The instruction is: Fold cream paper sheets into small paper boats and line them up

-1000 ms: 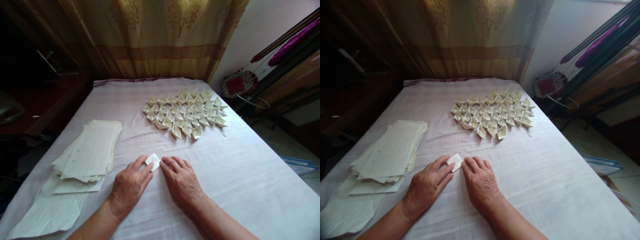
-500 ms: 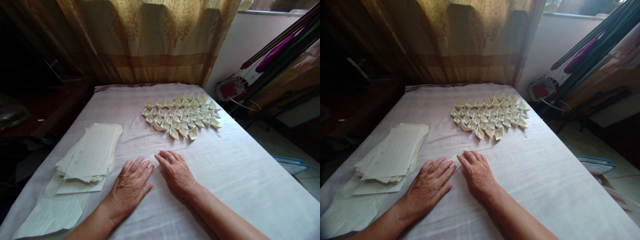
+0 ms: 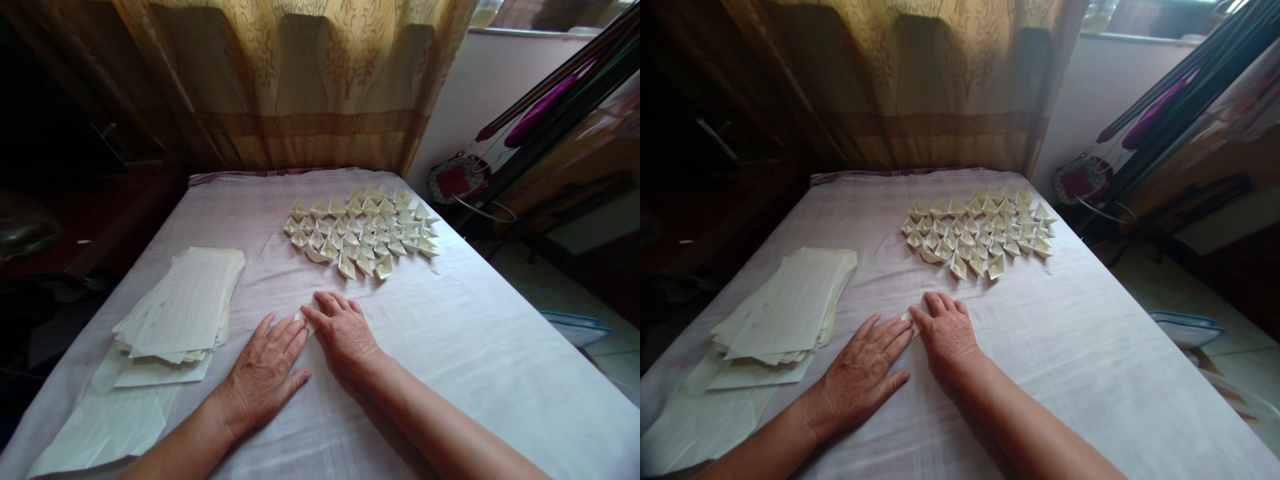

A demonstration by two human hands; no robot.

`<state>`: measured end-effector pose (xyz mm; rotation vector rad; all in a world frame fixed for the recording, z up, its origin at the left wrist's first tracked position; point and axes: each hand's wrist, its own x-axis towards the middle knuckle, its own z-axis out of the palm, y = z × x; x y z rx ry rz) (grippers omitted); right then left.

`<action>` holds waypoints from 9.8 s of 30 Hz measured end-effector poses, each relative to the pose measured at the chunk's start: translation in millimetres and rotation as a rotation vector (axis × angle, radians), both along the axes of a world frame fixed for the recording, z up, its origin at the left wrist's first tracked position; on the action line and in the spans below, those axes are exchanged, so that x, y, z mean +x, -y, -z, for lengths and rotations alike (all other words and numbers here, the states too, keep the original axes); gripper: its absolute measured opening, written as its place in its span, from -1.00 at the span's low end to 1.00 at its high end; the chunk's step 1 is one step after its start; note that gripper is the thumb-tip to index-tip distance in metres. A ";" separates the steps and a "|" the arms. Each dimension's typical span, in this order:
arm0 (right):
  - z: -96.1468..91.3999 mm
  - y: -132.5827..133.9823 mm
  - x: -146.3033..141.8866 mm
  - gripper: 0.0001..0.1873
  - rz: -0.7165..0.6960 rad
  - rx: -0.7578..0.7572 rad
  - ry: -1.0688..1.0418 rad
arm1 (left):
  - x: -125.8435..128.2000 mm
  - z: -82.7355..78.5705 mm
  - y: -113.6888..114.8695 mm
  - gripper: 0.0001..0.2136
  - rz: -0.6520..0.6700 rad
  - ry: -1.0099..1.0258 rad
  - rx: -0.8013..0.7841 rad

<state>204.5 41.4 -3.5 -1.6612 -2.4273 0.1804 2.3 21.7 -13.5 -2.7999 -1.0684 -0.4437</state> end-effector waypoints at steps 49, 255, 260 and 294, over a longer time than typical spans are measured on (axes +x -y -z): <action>0.5 39.4 -0.7 -0.64 -0.126 0.163 0.038 | -15.1 -15.3 -2.7 -0.64 -0.013 -0.099 -0.080; -1.3 24.0 -12.5 -0.79 0.100 0.107 -0.167 | 6.4 -11.2 2.0 -0.87 -0.341 0.226 -0.277; 1.2 24.5 -14.3 -0.78 0.142 0.116 -0.179 | 10.4 -11.2 0.5 -0.87 -0.395 0.172 -0.230; 8.6 21.0 -13.0 -0.89 0.198 0.086 -0.346 | 7.2 -3.5 -9.6 -0.93 -0.467 0.302 -0.367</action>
